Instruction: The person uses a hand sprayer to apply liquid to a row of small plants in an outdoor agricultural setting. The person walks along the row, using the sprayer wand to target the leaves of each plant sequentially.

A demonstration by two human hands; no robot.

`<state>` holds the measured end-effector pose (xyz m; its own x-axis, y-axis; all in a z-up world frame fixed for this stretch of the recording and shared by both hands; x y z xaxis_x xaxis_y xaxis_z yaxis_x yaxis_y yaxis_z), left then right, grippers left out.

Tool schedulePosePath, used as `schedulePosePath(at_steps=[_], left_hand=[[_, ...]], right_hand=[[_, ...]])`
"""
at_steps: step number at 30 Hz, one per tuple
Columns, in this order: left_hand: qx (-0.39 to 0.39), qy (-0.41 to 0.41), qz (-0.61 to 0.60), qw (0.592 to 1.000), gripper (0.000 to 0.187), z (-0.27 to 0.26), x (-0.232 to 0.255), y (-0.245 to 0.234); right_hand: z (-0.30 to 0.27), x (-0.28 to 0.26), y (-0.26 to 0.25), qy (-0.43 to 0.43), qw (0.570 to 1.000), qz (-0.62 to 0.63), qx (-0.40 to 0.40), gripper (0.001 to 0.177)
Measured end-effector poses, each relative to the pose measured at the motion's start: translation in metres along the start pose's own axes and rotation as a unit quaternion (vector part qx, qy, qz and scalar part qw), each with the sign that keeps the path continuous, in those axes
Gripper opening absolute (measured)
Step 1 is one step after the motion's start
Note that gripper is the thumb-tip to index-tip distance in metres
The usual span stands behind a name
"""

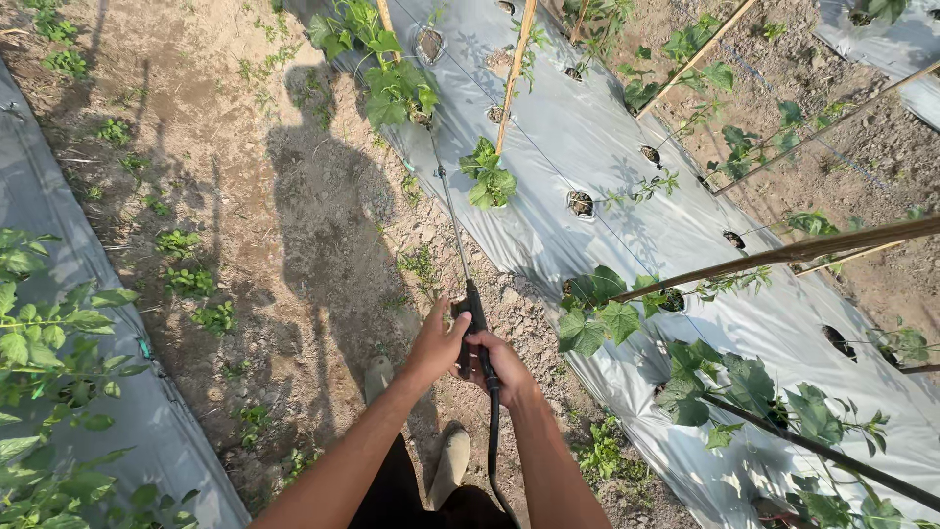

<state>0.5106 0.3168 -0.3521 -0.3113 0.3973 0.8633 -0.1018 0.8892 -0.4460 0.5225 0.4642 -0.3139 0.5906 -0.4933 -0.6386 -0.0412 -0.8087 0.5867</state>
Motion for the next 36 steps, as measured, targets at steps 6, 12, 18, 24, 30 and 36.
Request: schedulePosePath(at_steps=[6, 12, 18, 24, 30, 36], left_hand=[[-0.099, -0.172, -0.038, 0.979, 0.075, -0.05, -0.001, 0.034], [-0.124, -0.222, 0.024, 0.967, 0.078, -0.059, -0.009, 0.057], [-0.23, -0.173, 0.096, 0.953, 0.077, -0.072, -0.034, 0.104], [-0.344, -0.159, 0.125, 0.917, 0.08, -0.128, -0.004, 0.13], [-0.367, -0.188, 0.057, 0.909, 0.072, -0.164, 0.021, 0.144], [-0.274, -0.166, 0.1, 0.942, 0.078, -0.176, 0.013, 0.183]], right_hand=[[-0.033, 0.025, -0.055, 0.015, 0.997, -0.078, -0.014, 0.029], [-0.087, 0.016, -0.069, 0.022, 0.999, -0.038, -0.016, 0.029], [-0.154, 0.021, -0.108, 0.047, 0.998, -0.025, 0.038, 0.04], [-0.21, 0.027, -0.136, 0.065, 0.99, -0.051, 0.116, 0.045], [-0.236, 0.035, -0.16, 0.038, 0.99, -0.034, 0.133, 0.035], [-0.256, 0.015, -0.166, 0.004, 0.996, 0.04, 0.077, 0.026]])
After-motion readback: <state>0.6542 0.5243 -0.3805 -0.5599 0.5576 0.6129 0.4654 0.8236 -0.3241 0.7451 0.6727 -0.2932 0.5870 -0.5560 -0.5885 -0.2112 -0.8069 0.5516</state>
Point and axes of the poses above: each hand's wrist, its own z-axis towards the middle knuckle, its own y-axis out of the palm, x = y × z, the point moved 2 cm from there along z, towards the middle knuckle, and after that the axes turned 15 degrees about -y, right-handed, at the moved point
